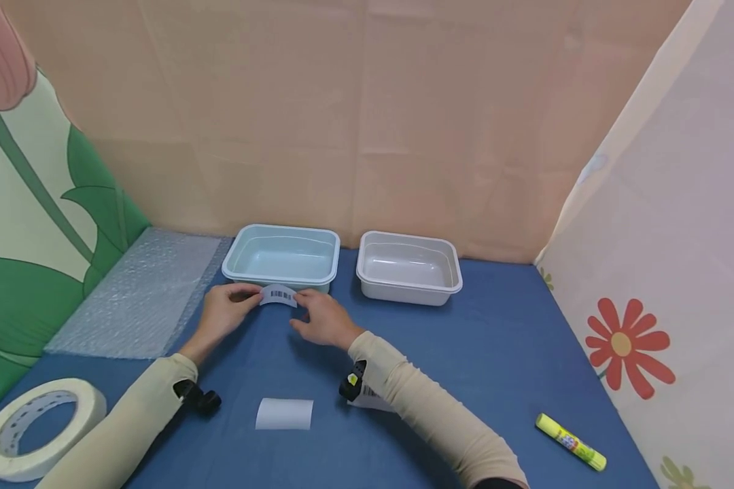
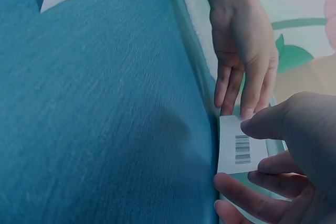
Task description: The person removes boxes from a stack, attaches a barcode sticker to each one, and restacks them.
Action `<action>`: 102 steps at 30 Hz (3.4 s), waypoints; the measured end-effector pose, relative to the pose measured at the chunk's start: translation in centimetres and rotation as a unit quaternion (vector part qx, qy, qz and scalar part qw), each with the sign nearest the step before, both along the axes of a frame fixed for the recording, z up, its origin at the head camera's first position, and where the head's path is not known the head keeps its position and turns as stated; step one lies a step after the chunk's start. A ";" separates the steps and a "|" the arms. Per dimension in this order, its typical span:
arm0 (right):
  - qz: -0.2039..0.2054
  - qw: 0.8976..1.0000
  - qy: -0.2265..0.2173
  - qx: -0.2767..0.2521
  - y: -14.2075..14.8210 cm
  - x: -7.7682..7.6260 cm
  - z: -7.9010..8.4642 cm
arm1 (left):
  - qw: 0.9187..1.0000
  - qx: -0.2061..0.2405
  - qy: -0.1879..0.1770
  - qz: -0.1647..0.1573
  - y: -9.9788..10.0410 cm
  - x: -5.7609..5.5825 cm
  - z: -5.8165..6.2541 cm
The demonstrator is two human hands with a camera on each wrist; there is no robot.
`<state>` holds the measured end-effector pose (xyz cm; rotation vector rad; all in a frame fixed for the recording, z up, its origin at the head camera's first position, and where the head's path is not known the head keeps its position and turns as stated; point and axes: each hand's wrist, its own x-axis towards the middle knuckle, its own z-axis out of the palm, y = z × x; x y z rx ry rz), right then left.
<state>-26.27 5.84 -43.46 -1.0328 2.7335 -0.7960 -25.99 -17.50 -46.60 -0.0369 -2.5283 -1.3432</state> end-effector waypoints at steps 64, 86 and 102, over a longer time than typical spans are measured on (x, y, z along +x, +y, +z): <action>-0.012 0.999 0.017 0.024 -1.3 -0.7 -0.3 | 0.986 -0.130 -0.013 -0.108 -0.5 0.7 0.7; -0.018 0.999 0.007 0.031 -1.4 -1.2 -1.6 | 0.956 -0.122 -0.143 -0.223 -0.6 -1.4 1.9; -0.036 0.999 -0.006 0.025 -0.5 -1.7 -1.4 | 0.953 -0.177 -0.145 -0.200 -2.2 -1.2 3.0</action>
